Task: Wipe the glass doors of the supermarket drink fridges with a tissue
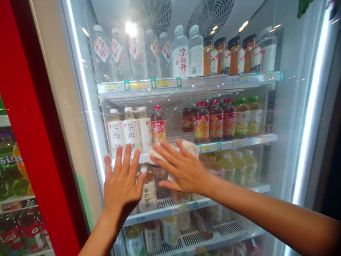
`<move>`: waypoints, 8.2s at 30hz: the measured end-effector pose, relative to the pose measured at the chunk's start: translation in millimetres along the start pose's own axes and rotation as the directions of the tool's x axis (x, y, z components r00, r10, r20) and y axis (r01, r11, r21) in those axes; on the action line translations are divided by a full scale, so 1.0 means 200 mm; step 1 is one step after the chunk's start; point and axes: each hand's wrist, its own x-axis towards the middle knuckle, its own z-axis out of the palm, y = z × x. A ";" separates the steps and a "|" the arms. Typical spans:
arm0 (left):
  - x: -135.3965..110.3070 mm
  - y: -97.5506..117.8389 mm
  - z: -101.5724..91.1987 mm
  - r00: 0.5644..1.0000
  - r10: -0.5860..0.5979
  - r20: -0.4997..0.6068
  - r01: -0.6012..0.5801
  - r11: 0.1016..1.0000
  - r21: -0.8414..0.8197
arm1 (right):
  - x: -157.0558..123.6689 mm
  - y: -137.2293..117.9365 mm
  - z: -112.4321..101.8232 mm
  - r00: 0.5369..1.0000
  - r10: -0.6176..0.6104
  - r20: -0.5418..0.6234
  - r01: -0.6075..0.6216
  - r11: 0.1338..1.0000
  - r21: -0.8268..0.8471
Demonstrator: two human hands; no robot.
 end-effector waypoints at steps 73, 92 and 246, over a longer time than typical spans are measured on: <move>-0.22 0.47 0.10 0.986 -0.167 0.015 0.168 0.981 -0.101 | -0.37 -0.28 0.14 0.642 0.749 -0.166 -0.758 0.652 0.013; -0.06 1.05 0.26 0.927 -0.356 0.121 0.375 0.899 -0.227 | -0.74 0.02 0.05 0.662 0.738 -0.128 -0.745 0.667 -0.009; -0.24 0.50 0.02 0.964 -0.265 0.007 0.264 0.957 -0.122 | -0.16 -0.41 0.09 0.756 0.644 -0.112 -0.643 0.764 0.056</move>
